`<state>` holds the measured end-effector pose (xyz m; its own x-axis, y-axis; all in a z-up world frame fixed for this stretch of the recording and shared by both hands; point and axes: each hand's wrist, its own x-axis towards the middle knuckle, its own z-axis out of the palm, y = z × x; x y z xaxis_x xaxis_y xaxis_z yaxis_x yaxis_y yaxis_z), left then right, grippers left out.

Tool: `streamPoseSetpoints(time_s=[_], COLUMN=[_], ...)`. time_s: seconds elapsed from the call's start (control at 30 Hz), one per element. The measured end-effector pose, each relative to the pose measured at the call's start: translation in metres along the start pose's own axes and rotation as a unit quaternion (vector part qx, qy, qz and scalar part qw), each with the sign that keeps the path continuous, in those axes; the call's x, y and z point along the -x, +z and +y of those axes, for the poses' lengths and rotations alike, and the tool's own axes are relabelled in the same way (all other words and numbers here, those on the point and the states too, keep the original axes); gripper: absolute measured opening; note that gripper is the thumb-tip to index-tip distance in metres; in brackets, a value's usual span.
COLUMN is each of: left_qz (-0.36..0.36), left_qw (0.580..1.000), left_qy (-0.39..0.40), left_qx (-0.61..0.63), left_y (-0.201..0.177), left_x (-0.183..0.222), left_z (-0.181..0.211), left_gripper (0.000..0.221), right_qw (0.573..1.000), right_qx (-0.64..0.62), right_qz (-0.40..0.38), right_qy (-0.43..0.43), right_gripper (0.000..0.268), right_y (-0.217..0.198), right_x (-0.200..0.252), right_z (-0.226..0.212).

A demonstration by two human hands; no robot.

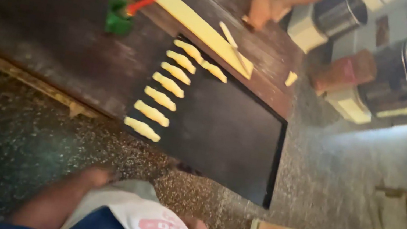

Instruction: Shaping dough into various pastry forms like croissants and pretzels on a workbench

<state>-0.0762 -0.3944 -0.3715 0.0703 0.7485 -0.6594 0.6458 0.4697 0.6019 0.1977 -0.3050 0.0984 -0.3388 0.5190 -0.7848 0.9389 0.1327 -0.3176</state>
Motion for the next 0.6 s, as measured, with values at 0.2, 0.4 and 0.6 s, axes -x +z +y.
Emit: streamPoseSetpoints(time_s=[0.2,0.4,0.6], left_qz=[0.043,0.028,0.048], left_qw=[0.943,0.901,0.898], left_qy=[-0.327,-0.378,-0.401], left_qx=[0.03,0.209,0.175], left_y=[0.013,0.038,-0.052], left_x=[0.207,0.288,0.373], left_z=[-0.097,-0.187,-0.13], left_gripper=[0.041,0.055,0.064], right_qw=[0.999,0.972,0.993], right_qx=[0.021,-0.211,-0.106], right_qz=[-0.042,-0.095,-0.018], right_qy=[0.006,0.048,-0.055], right_gripper=[0.023,0.06,0.034], right_y=[0.028,0.009,0.056], right_x=[-0.081,-0.135,-0.128], right_z=[0.084,0.003,-0.082])
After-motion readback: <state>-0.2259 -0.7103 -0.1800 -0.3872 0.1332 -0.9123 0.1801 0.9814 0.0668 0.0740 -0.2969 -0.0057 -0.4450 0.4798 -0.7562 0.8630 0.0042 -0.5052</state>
